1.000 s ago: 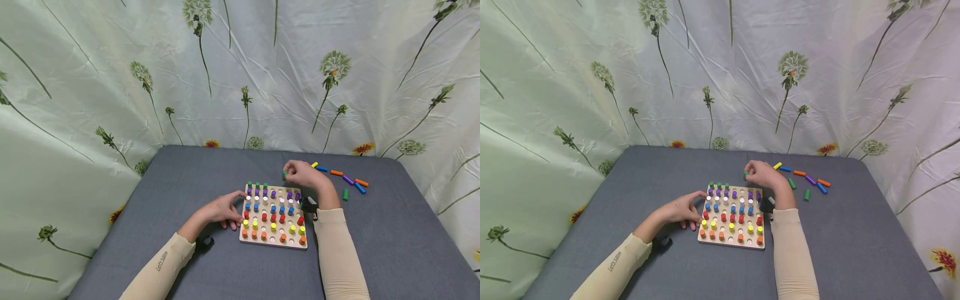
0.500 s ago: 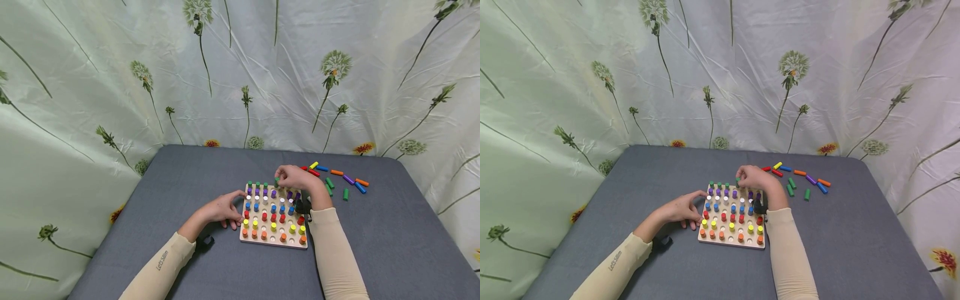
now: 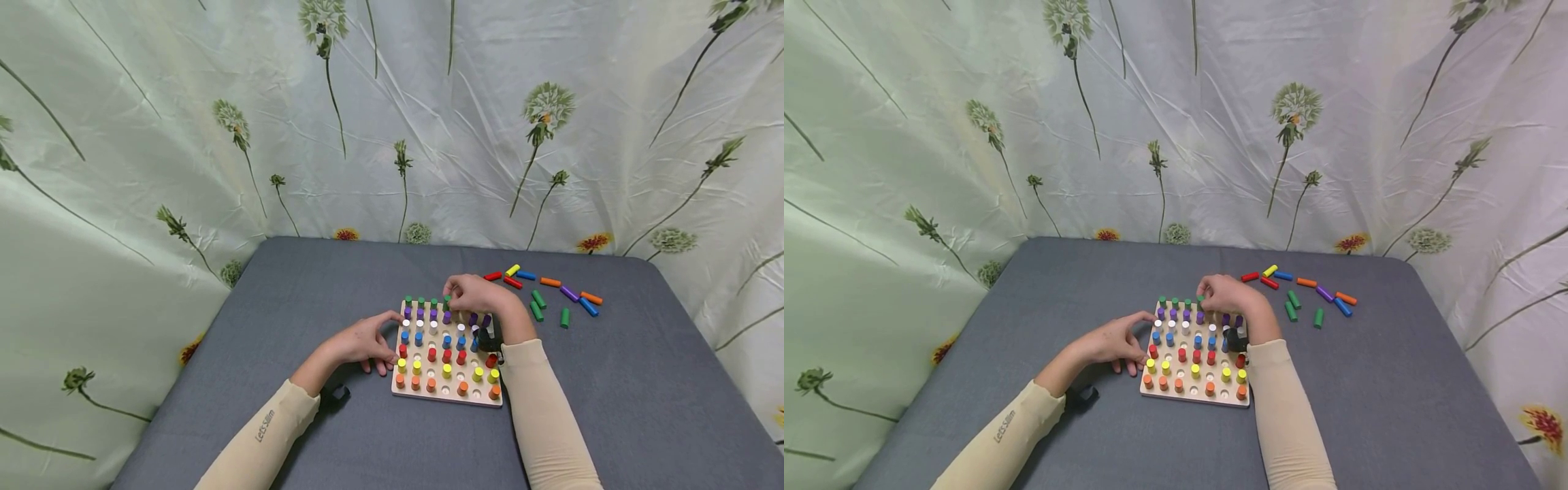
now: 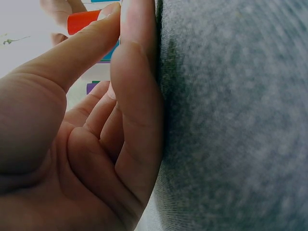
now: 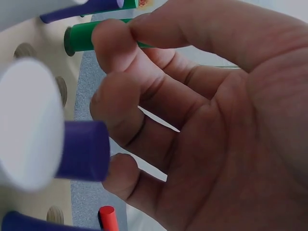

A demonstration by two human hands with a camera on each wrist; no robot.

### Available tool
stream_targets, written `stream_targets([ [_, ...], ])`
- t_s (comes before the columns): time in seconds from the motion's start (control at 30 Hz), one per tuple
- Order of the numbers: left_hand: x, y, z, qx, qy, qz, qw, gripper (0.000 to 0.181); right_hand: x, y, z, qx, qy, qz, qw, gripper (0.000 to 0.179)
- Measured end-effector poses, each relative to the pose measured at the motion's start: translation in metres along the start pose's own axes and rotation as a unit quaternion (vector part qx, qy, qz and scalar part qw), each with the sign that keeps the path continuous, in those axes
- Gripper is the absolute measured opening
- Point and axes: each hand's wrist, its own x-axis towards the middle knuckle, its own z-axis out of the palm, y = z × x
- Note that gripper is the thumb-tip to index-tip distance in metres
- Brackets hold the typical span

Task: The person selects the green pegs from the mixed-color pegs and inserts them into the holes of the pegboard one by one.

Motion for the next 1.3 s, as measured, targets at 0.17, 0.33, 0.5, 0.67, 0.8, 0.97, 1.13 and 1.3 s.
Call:
stream_targets([
  [0.17,-0.0007,0.001,-0.0005,-0.001,-0.001,0.001,1.0,0.07,0.0008,-0.0031,0.0007,-0.011,0.002,0.006,0.9999,0.019],
  [0.33,-0.0014,0.002,-0.0009,-0.003,-0.002,0.002,1.0,0.072,0.0007,-0.0044,0.0006,-0.018,0.009,0.01,0.9997,0.019],
  [0.5,-0.0015,0.0019,-0.0009,0.0,-0.002,0.002,1.0,0.073,0.0001,-0.0038,0.0011,-0.034,0.016,0.013,0.9992,0.018],
  [0.67,-0.0015,0.0027,-0.0008,0.0,-0.001,0.005,1.0,0.073,-0.0002,-0.004,0.0011,-0.04,0.016,0.02,0.9989,0.017],
  [0.8,-0.002,0.0031,-0.0007,-0.001,-0.001,0.006,1.0,0.072,0.0005,-0.004,0.001,-0.04,0.012,0.025,0.9988,0.016],
  [0.97,-0.0032,0.0031,-0.0003,-0.006,-0.005,0.006,0.9999,0.07,0.0027,-0.003,0.002,-0.043,0.006,0.027,0.9987,0.017],
  [1.13,-0.0036,0.003,0.0003,-0.009,-0.006,0.007,0.9999,0.069,0.0034,-0.0032,0.0029,-0.05,0.004,0.03,0.9983,0.02],
  [1.3,-0.0042,0.0038,0.0013,-0.009,-0.004,0.01,0.9999,0.069,0.0022,-0.0052,0.0031,-0.05,0.005,0.034,0.9981,0.022],
])
